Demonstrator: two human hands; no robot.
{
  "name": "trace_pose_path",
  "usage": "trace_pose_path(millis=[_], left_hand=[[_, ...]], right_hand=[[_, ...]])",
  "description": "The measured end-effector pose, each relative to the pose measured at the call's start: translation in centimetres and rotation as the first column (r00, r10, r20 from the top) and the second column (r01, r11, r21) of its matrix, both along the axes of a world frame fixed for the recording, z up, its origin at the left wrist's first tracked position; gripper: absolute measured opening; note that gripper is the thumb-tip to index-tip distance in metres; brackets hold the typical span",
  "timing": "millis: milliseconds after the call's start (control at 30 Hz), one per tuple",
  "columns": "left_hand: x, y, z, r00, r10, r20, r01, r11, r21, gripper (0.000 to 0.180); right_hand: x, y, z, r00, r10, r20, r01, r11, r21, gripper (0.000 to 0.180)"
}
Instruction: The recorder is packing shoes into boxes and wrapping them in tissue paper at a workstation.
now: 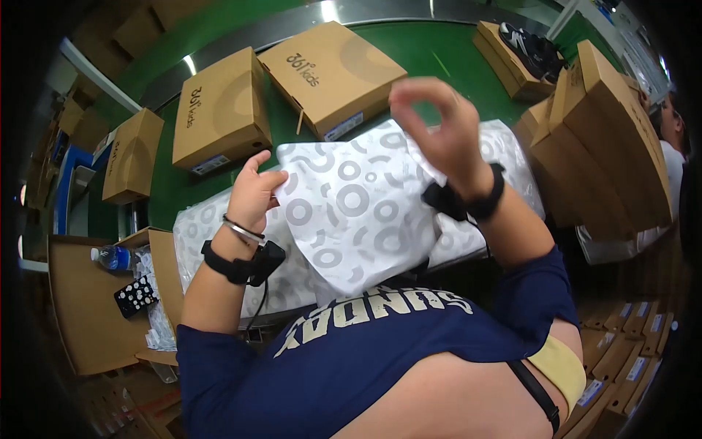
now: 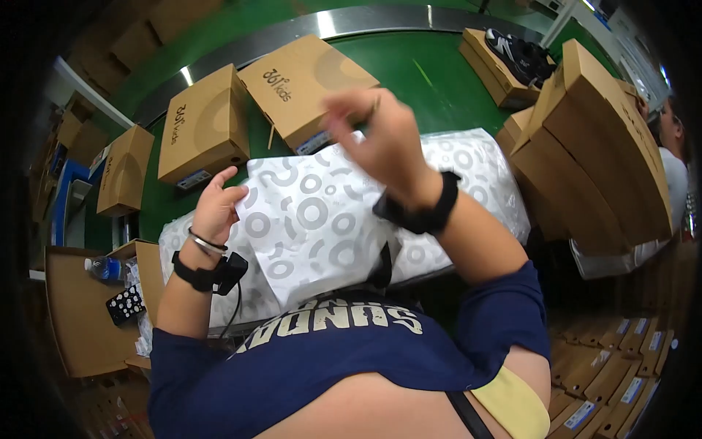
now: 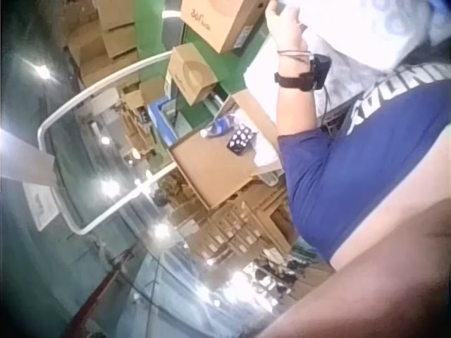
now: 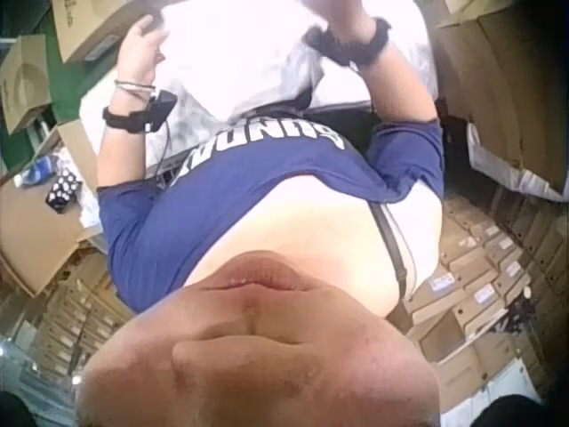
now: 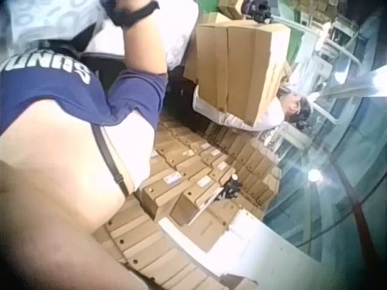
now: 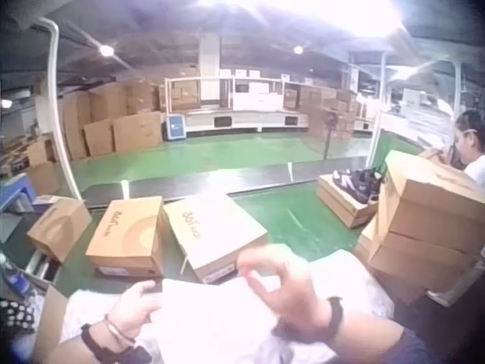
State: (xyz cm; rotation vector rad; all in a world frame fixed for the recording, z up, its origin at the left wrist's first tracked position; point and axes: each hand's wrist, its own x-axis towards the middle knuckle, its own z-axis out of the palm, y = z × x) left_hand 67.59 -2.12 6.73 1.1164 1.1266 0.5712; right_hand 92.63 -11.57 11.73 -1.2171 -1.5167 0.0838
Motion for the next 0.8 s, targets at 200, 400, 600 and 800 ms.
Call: trace_pose_path(millis=[200,400,600,800], left_hand=[[1.1,10.4,-6.6,0.906,0.3,-0.299,-0.103,0.841,0.532,0.048],[6.5,13.0,-6.9,0.987,0.013,-0.163,0.017,0.983,0.182,0.098],[7.4,11.8,-6.0,0.999,0.039,-0.024,-0.037,0.995,0.093,0.099],[8.1,9.9,-6.2,0.939,-0.058,-0.34,0.24,0.818,0.523,0.101]], right_hand=[[6.4,11.8,-8.9,0.71,-0.087,0.698,0.421,0.848,-0.322,0.075],[6.1,16.4,-13.4,0.728,0.028,0.685,0.408,0.786,-0.464,0.087],[6.0,15.9,-15.1,0.502,-0.093,0.86,0.326,0.941,-0.089,0.078],[5.6,16.8,-13.2,0.56,0.043,0.827,0.366,0.883,-0.294,0.084]])
